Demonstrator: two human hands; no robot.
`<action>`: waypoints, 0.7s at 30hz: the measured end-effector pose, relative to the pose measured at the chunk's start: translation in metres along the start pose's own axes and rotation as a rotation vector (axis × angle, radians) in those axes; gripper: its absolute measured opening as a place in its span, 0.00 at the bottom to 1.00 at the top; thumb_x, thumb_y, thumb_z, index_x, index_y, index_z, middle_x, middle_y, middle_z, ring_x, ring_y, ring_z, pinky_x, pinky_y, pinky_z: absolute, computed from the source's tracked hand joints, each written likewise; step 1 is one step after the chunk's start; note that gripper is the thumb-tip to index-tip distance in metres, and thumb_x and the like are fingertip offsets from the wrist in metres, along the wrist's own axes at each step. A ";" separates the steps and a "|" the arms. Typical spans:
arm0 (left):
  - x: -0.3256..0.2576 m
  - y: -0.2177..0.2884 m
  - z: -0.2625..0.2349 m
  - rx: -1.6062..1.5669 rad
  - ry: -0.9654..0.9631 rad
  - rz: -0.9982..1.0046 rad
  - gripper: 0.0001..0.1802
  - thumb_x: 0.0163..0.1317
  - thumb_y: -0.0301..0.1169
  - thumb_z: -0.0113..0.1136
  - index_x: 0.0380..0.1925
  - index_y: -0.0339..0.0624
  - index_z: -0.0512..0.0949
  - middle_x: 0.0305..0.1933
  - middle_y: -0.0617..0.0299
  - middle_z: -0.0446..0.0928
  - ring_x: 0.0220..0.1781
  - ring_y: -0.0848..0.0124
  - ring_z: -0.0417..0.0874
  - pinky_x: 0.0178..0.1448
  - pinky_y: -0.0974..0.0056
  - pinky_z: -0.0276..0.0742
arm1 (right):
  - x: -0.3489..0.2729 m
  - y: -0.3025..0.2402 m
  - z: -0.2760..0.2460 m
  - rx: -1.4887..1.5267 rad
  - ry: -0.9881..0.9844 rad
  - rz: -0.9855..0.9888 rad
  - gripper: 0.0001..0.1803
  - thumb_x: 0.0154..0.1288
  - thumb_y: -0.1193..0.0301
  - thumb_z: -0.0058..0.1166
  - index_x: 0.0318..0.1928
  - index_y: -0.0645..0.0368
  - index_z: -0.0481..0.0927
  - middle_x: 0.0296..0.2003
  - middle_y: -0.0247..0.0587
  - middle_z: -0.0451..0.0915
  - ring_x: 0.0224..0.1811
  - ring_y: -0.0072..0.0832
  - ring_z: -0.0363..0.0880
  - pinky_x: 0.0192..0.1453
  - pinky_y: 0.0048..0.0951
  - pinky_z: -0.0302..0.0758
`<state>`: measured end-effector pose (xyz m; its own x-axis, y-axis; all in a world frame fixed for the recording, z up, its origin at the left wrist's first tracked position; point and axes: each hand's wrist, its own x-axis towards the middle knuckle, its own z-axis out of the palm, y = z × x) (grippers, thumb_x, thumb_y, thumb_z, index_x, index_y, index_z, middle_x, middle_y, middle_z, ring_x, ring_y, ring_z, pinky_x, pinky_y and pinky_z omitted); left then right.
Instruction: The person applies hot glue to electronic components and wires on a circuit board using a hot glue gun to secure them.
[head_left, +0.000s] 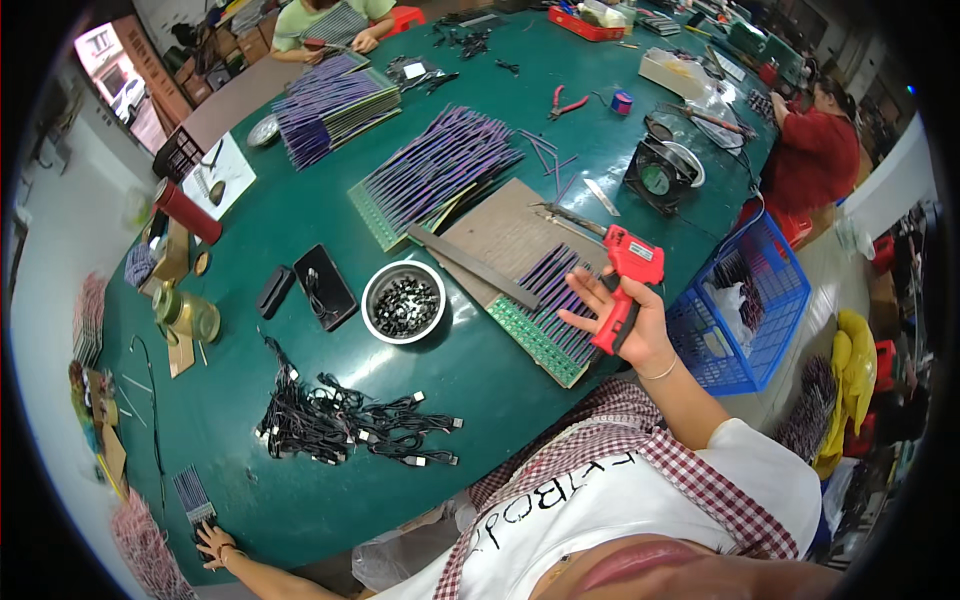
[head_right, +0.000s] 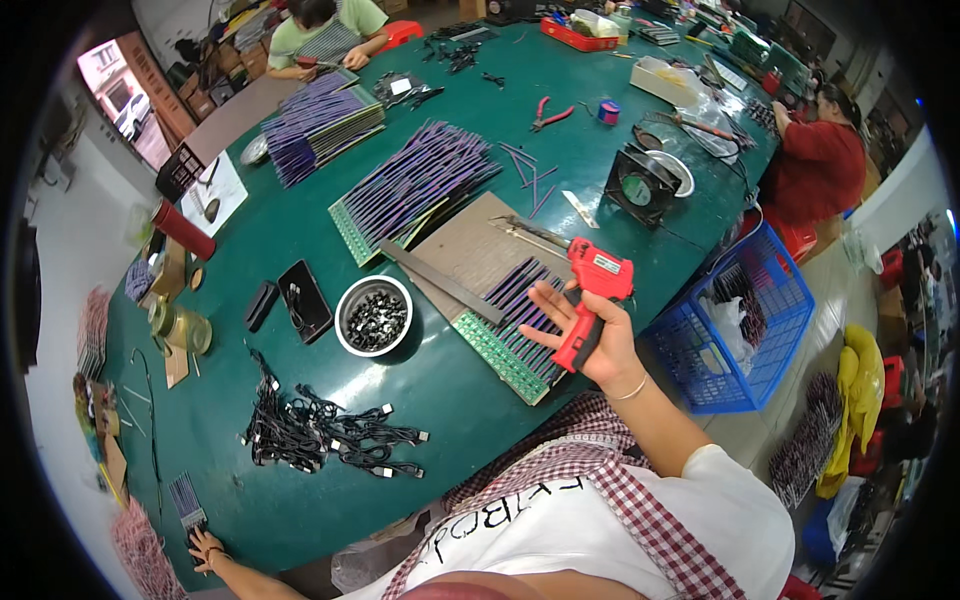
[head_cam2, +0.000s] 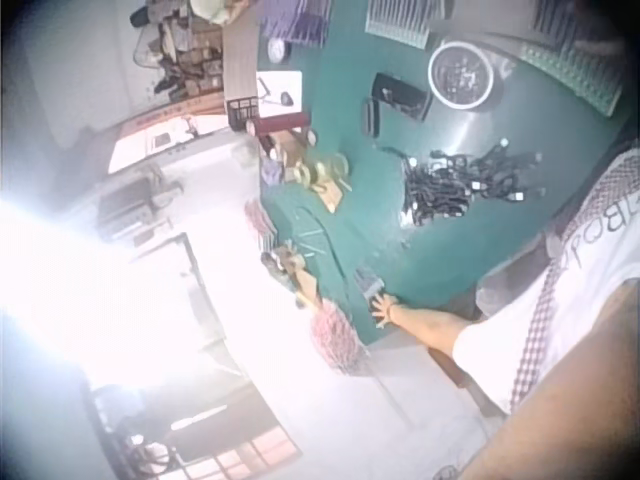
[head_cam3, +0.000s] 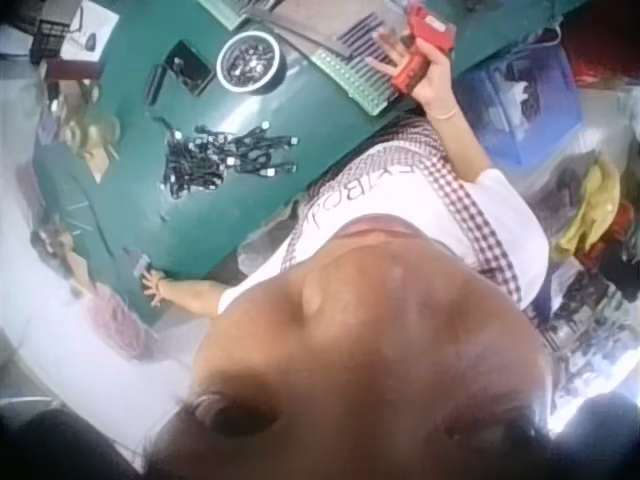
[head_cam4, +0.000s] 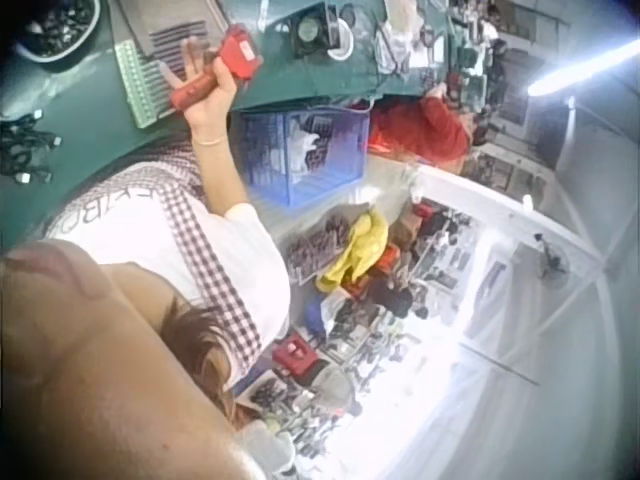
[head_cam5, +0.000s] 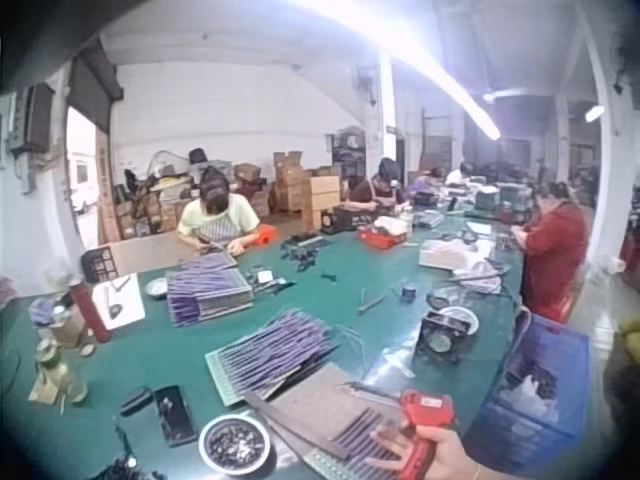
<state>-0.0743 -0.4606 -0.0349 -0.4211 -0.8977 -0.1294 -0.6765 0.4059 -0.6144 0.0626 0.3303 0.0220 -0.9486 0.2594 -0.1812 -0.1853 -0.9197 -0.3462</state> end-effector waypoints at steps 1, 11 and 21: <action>0.041 -0.022 0.033 0.091 0.056 -0.079 0.30 0.71 0.46 0.30 0.71 0.57 0.48 0.77 0.63 0.36 0.78 0.65 0.38 0.77 0.52 0.39 | 0.005 0.000 -0.003 -0.011 -0.066 0.037 0.09 0.62 0.70 0.51 0.43 0.55 0.75 0.58 0.56 0.70 0.68 0.44 0.60 0.65 0.70 0.55; -0.346 0.108 -0.142 -1.062 1.068 1.264 0.12 0.51 0.21 0.57 0.38 0.37 0.78 0.45 0.53 0.76 0.50 0.55 0.75 0.55 0.55 0.69 | 0.033 0.006 -0.018 -0.074 -0.108 0.094 0.12 0.62 0.67 0.53 0.46 0.55 0.75 0.64 0.54 0.63 0.73 0.43 0.50 0.67 0.72 0.49; -0.560 0.207 -0.119 -0.899 -0.667 1.593 0.18 0.65 0.38 0.55 0.27 0.32 0.68 0.21 0.54 0.77 0.17 0.71 0.80 0.18 0.68 0.74 | 0.049 0.022 -0.009 -0.051 -0.120 0.211 0.14 0.62 0.69 0.52 0.48 0.53 0.72 0.65 0.56 0.61 0.72 0.47 0.51 0.68 0.68 0.49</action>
<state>-0.0506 0.1461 0.0030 -0.7489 0.4986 -0.4365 -0.1218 0.5439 0.8303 0.0145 0.3257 -0.0029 -0.9892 0.0233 -0.1450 0.0306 -0.9330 -0.3585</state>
